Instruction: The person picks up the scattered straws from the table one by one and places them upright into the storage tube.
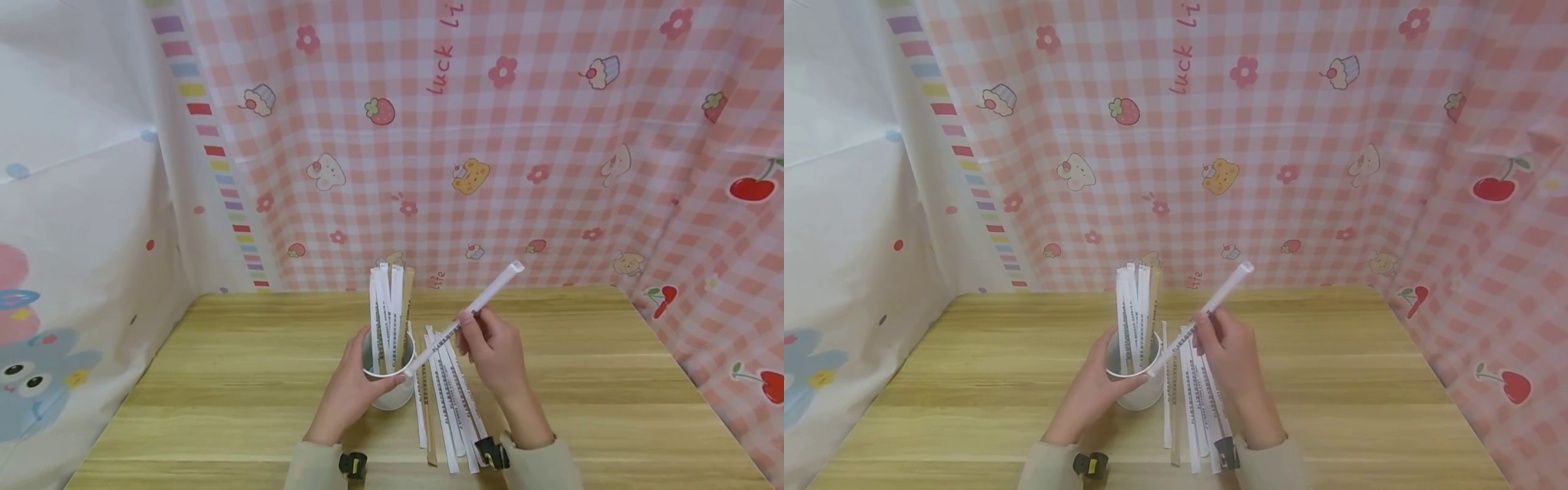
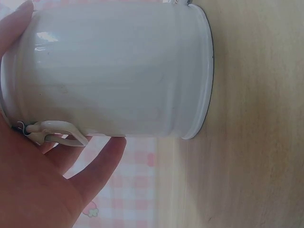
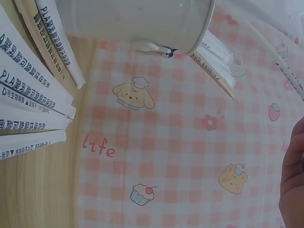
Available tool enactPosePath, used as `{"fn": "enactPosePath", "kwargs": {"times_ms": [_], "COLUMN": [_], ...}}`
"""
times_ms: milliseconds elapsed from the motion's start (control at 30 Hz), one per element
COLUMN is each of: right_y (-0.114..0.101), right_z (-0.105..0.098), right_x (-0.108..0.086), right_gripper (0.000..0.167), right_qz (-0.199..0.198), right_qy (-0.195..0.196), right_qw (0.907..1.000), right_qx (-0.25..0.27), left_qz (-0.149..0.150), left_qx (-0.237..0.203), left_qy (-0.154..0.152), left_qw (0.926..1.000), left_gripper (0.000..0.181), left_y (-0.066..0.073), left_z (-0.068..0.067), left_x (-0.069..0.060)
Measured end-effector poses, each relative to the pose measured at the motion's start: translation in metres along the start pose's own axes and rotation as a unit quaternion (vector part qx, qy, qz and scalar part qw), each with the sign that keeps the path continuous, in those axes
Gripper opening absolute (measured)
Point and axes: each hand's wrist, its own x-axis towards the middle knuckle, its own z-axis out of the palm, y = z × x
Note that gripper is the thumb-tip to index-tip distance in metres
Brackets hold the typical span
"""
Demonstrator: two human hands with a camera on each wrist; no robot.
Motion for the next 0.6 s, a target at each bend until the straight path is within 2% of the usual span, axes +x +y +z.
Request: {"fn": "enactPosePath", "kwargs": {"times_ms": [200,267,433,600], "right_y": [0.001,0.010,0.033,0.039], "right_z": [-0.001,0.001,0.011,0.018], "right_x": [0.001,0.001,-0.002,-0.004], "right_gripper": [0.014,0.013,0.015,0.018], "right_qz": [0.001,0.000,-0.001,-0.022], "right_qy": [-0.014,-0.026,-0.063,-0.105], "right_qw": [0.9999,0.9996,0.9962,0.9885], "right_qx": [-0.001,-0.009,-0.059,-0.106], "left_qz": [0.006,0.005,0.003,0.012], "left_qx": [-0.006,-0.007,-0.008,-0.009], "left_qy": [0.002,0.002,0.000,-0.002], "left_qw": [1.0000,1.0000,1.0000,0.9999], "left_gripper": [0.100,0.100,0.099,0.100], "left_y": [0.000,0.000,0.000,0.000], "left_z": [0.000,-0.001,-0.001,-0.002], "left_x": [0.000,0.000,0.000,0.000]}}
